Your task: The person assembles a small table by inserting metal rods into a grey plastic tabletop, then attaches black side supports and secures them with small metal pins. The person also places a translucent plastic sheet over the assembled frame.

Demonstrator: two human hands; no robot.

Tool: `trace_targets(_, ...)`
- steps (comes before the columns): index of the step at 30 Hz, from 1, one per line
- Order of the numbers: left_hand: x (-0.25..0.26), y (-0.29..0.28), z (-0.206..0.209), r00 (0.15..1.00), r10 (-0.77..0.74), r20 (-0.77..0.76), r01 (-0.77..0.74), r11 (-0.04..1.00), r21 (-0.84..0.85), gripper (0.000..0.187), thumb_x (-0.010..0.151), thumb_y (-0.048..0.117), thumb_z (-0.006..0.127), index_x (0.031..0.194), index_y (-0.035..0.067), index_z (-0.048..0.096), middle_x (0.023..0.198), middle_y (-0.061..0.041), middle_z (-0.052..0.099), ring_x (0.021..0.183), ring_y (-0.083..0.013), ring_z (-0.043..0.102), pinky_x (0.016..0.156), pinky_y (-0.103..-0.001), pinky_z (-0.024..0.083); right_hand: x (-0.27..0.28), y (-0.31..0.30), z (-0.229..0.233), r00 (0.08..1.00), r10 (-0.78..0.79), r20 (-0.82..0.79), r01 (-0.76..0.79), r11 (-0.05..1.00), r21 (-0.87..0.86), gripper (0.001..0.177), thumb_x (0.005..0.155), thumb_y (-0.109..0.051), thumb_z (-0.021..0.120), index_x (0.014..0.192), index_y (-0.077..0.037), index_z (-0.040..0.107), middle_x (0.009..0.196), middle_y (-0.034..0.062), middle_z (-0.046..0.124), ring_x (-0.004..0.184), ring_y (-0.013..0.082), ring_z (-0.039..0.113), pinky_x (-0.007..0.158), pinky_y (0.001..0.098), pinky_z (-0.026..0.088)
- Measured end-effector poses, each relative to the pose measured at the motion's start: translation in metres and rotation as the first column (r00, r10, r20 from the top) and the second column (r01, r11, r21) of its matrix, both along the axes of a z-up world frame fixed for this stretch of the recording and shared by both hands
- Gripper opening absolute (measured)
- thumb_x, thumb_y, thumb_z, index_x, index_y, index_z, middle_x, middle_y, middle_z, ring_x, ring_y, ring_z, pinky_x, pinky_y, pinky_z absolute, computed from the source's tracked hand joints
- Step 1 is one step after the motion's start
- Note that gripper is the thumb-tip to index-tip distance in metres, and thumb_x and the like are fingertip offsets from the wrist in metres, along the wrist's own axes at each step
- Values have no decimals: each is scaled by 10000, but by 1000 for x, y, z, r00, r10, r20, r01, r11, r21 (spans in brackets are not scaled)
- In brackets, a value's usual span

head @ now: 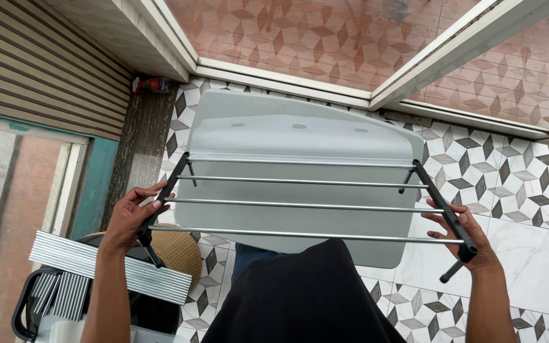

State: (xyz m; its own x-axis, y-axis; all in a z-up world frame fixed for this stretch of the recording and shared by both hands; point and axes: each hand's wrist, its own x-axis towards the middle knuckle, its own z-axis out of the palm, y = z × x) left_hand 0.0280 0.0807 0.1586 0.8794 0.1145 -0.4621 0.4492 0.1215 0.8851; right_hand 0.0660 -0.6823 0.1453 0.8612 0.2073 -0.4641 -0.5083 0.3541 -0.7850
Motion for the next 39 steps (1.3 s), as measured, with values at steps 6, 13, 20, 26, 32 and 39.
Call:
trace_targets(6,-14,-21,-6,991,64,-120,-54,995,87,790,834,-143,613,1553,96,391,1459,-218,555,1287,-278,583,1010,-355,508,-11,21,10,970,88,-225,-169,912,-373,629,831,-71,661,1411,-143,426,1467,117,582,1238,287,628,883,406,553)
trace_targets(13,15,-44,-67,995,103,6,-100,941,322,744,848,-114,565,1541,95,394,1491,-168,518,1362,-249,530,1050,-360,461,-11,65,-32,965,30,-261,-174,818,-549,724,885,29,571,1570,-131,400,1419,88,622,1121,299,685,830,440,572)
trace_targets(20,53,-44,-105,996,83,-28,-67,927,369,643,919,61,600,1533,111,416,1429,-140,563,1199,-223,596,1013,-357,471,-10,62,-57,955,-6,-298,-171,810,-562,684,910,40,534,1557,-137,400,1406,84,629,1117,285,692,839,471,540)
trace_targets(26,68,-22,-119,980,72,-188,-4,941,337,489,988,233,547,1470,158,515,1269,-70,658,1093,-194,617,936,-354,472,-10,47,-71,927,-103,-362,-155,771,-618,593,972,-113,568,1547,-99,424,1349,175,634,1141,321,673,906,539,554)
trace_targets(32,126,-2,-141,993,58,-103,-6,893,450,368,1036,259,569,1372,122,635,1239,-95,676,1125,-184,616,992,-315,453,52,23,-81,943,-227,-242,26,778,-628,593,1033,-415,524,1502,-54,476,1442,177,550,1221,377,598,893,528,543)
trace_targets(39,213,-23,-140,989,-68,-131,137,744,654,361,987,227,614,1326,109,649,1161,-100,712,978,-228,670,872,-355,522,147,22,-92,974,-107,-199,-87,635,-767,559,1029,-466,514,1450,-100,534,1369,109,611,1187,262,582,907,478,523)
